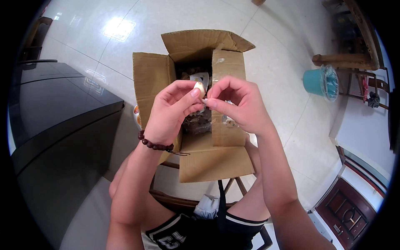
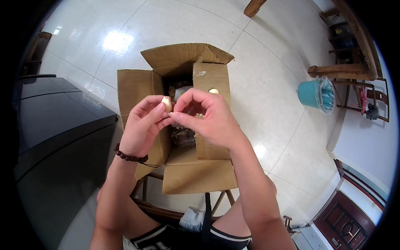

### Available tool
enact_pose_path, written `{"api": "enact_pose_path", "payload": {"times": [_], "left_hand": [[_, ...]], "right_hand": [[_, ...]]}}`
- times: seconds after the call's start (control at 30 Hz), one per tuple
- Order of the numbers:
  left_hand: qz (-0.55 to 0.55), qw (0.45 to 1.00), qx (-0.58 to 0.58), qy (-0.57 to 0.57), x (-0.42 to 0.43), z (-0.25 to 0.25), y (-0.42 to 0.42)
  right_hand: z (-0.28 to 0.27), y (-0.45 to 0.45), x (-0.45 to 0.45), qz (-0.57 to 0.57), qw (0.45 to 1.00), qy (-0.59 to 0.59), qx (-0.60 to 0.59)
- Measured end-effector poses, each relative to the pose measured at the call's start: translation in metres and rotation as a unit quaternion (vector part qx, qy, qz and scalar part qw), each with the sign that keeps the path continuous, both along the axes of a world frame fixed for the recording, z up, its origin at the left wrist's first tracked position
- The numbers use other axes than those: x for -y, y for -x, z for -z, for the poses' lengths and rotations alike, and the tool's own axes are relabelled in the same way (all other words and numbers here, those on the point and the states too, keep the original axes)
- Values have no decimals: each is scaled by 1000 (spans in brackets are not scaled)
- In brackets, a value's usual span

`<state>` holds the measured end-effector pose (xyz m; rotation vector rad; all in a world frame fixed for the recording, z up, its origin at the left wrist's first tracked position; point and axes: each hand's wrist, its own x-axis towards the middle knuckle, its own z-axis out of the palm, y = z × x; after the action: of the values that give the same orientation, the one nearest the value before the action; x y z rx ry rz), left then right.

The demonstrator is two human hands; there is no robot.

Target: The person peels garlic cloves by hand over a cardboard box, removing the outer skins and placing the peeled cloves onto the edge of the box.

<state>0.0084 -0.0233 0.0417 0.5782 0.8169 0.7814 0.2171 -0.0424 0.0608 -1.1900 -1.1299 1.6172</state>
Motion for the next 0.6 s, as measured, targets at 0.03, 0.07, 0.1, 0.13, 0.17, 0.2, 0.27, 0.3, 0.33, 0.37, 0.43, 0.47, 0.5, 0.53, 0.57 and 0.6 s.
{"api": "enact_pose_path", "payload": {"times": [0.03, 0.07, 0.1, 0.13, 0.17, 0.2, 0.27, 0.3, 0.33, 0.37, 0.43, 0.47, 0.5, 0.53, 0.57, 0.6], "left_hand": [[-17, 999, 13, 37, 0, -2, -2], [-33, 996, 25, 75, 0, -3, -3], [-34, 996, 25, 75, 0, -4, -3], [-34, 996, 16, 82, 0, -5, -3], [-34, 995, 7, 90, 0, -5, -3], [-34, 995, 7, 90, 1, -5, -3], [-46, 998, -1, 46, 2, -5, -4], [-46, 998, -1, 46, 2, -3, -3], [-54, 998, 3, 41, 3, 1, -2], [-62, 997, 7, 35, 3, 3, -1], [-62, 997, -2, 55, 1, -3, 0], [-61, 995, -11, 76, 0, -4, 0], [-61, 995, -11, 76, -1, -4, 0], [-68, 994, -14, 87, -2, -2, 1], [-75, 992, -16, 99, -2, -1, 2], [-75, 992, -16, 99, -2, 0, 3]], "right_hand": [[0, 0, -1, 0, 1000, 0, 0], [0, 0, -1, -4, 1000, 1, 11], [0, 0, -2, -8, 1000, 1, 22], [0, 1, -3, -9, 1000, 1, 22], [-1, 2, -3, -6, 999, -13, 43], [-1, 3, -3, -3, 998, -27, 64], [2, 6, -3, 8, 997, -46, 68], [3, 7, -2, 20, 995, -66, 73], [1, 7, -2, 19, 995, -66, 72], [-1, 7, -2, 15, 995, -68, 72], [-3, 5, -3, 12, 995, -71, 71], [-3, 2, -3, -5, 994, -63, 84], [-3, 0, -3, -22, 994, -55, 96], [-2, -2, -3, -22, 994, -55, 96], [-2, -4, -3, -37, 993, -50, 97], [-1, -5, -3, -52, 993, -45, 99]]}}
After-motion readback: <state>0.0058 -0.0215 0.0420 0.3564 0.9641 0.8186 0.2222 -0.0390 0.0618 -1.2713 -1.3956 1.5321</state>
